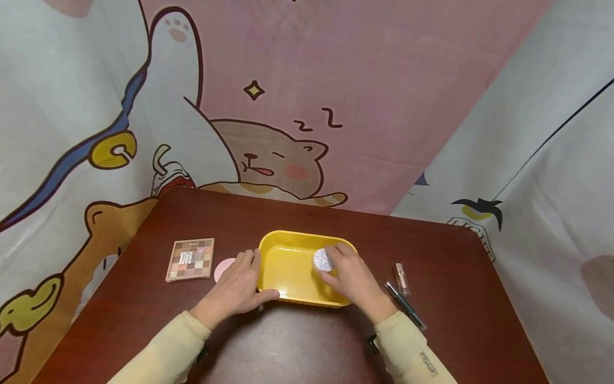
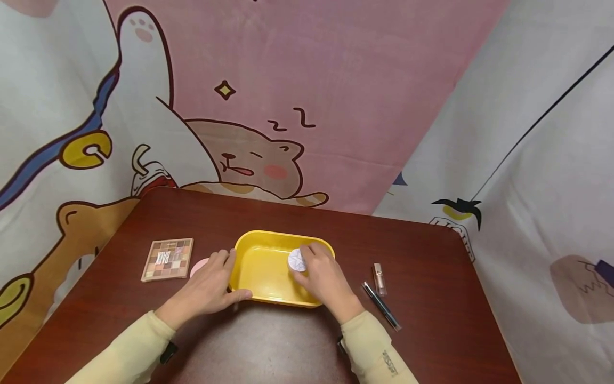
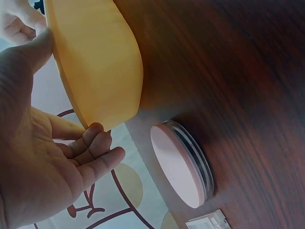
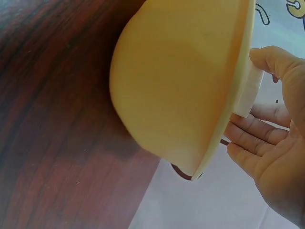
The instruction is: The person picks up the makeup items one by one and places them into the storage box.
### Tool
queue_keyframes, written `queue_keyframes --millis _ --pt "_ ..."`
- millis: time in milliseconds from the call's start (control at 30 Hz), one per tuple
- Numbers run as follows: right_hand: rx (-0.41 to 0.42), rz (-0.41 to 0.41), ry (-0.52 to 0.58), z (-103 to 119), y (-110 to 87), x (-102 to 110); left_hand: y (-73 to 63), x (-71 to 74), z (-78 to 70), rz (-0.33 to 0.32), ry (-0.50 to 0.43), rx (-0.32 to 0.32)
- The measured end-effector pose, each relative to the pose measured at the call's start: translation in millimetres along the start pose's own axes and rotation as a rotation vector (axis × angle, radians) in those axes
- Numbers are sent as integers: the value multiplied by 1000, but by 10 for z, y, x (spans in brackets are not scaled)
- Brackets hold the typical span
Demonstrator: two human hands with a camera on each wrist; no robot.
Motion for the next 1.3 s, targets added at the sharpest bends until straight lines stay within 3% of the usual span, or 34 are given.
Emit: queue_keyframes --millis 733,1300 --pt "94 16 4 236 234 -2 -2 -8 -7 -5 -11 -4" --pt "116 75 -9 437 410 -178 7 8 -24 -3 9 -6"
Point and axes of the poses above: each hand's wrist, its own y-axis towards the middle knuckle, its own x-axis out of the back of the hand, z = x × y, the point moved 10 cm from there along y, towards the middle knuckle, and after that the axes turned 2 degrees about y, right-handed, at the moved point
